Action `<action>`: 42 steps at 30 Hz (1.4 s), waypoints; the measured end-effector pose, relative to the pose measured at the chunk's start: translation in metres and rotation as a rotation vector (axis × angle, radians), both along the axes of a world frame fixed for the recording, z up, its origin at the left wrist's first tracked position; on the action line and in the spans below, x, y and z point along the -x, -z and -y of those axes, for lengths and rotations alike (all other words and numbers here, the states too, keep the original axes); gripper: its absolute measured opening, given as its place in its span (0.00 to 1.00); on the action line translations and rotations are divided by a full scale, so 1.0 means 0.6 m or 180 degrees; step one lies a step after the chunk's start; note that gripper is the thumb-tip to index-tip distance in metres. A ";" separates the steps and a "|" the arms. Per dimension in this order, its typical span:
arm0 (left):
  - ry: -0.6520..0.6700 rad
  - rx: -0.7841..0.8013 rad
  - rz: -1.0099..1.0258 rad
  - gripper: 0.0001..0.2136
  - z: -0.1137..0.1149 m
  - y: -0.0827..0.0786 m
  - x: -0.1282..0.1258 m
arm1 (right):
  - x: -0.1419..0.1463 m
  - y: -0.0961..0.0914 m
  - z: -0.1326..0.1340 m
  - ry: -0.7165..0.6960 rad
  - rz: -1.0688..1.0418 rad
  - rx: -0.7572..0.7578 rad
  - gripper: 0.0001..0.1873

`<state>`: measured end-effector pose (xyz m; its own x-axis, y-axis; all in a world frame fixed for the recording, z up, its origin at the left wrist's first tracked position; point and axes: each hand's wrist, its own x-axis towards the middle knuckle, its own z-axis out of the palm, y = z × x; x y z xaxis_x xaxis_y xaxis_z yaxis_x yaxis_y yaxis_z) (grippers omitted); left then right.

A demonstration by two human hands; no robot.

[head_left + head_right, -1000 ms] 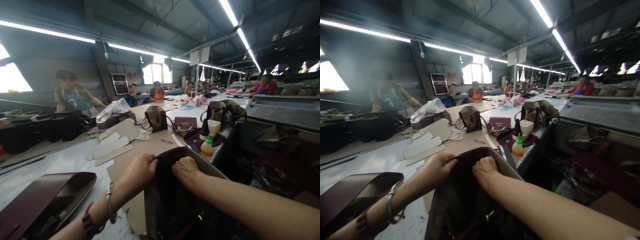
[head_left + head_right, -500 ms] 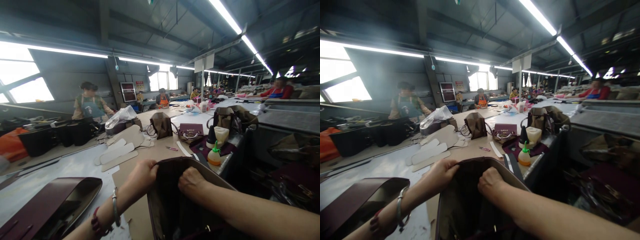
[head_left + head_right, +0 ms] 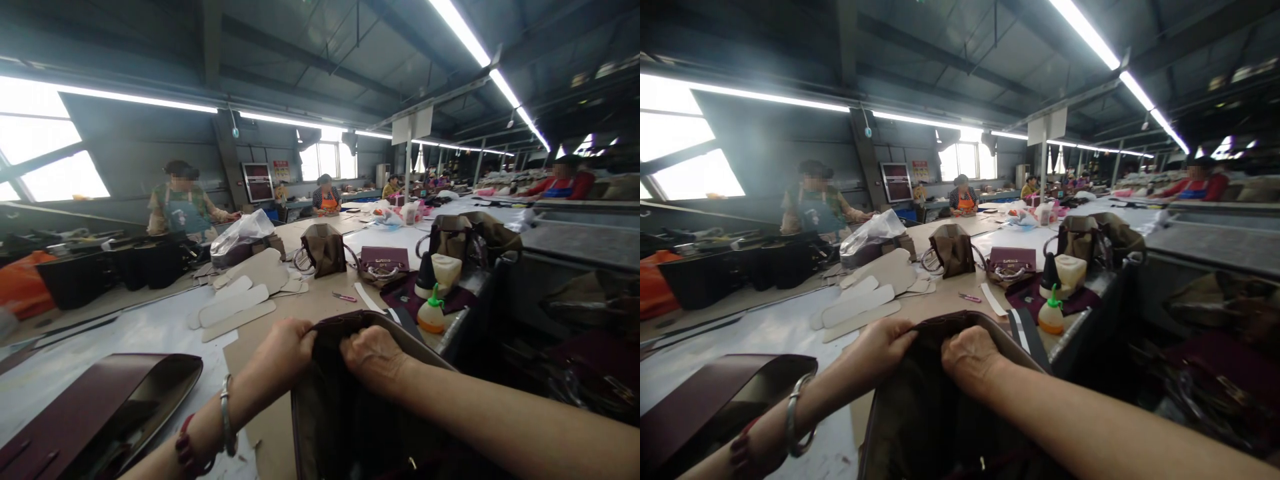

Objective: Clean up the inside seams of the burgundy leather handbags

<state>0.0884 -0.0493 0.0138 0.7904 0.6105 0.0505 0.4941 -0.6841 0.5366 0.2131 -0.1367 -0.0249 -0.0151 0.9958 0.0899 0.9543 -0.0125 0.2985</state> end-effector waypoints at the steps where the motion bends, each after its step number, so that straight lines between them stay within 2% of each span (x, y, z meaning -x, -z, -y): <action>1: 0.0005 -0.0001 0.0010 0.12 -0.003 0.001 0.001 | 0.000 0.000 0.001 -0.0061 0.0006 0.0045 0.08; 5: 0.0031 0.0016 0.0035 0.12 -0.007 0.004 0.001 | -0.006 0.007 0.000 -0.0187 0.0021 0.0098 0.06; 11: 0.0088 0.0086 0.0170 0.13 -0.008 0.006 -0.001 | -0.022 0.024 0.000 -0.0060 0.0045 -0.0224 0.05; 14: 0.0100 0.0179 0.0234 0.14 -0.014 0.009 0.001 | -0.025 0.021 0.012 -0.0410 0.0018 -0.0337 0.09; 17: 0.0094 0.0244 0.0308 0.14 -0.020 0.015 0.004 | -0.025 0.010 0.026 -0.1280 0.0046 -0.1044 0.11; 19: 0.0055 0.0214 0.0358 0.14 -0.023 0.020 0.006 | -0.027 0.002 0.030 -0.1635 0.0067 -0.1697 0.12; 22: 0.0020 0.0236 0.0372 0.14 -0.024 0.026 0.007 | -0.034 -0.006 0.028 -0.1334 -0.0053 -0.2346 0.06; 24: 0.0034 0.0275 0.0382 0.14 -0.023 0.027 0.008 | -0.042 -0.007 0.023 -0.0921 -0.0168 -0.2535 0.10; 27: 0.0053 0.0321 0.0400 0.14 -0.022 0.025 0.009 | -0.052 -0.005 0.017 -0.0534 -0.0165 -0.2447 0.15; 29: 0.0057 0.0361 0.0399 0.15 -0.022 0.023 0.008 | -0.055 -0.004 0.019 -0.0561 -0.0060 -0.2404 0.16; 31: 0.0019 0.0318 0.0390 0.14 -0.020 0.020 0.005 | -0.054 0.000 0.026 -0.1083 0.0097 -0.2314 0.14; 33: -0.0012 0.0228 0.0404 0.14 -0.017 0.017 0.000 | -0.052 0.007 0.032 -0.1661 0.0284 -0.2012 0.11; 34: -0.0014 0.0210 0.0413 0.14 -0.015 0.016 -0.003 | -0.051 0.013 0.033 -0.1744 0.0393 -0.1807 0.10; 36: 0.0027 0.0249 0.0418 0.14 -0.010 0.014 -0.010 | -0.050 0.029 0.030 -0.1430 0.0648 -0.1499 0.09; 38: 0.0060 0.0286 0.0399 0.14 -0.004 0.011 -0.016 | -0.050 0.049 0.023 -0.1035 0.0897 -0.1435 0.09; 42: 0.0053 0.0190 0.0311 0.13 0.002 0.006 -0.022 | -0.049 0.079 0.013 -0.1004 0.1000 -0.1345 0.10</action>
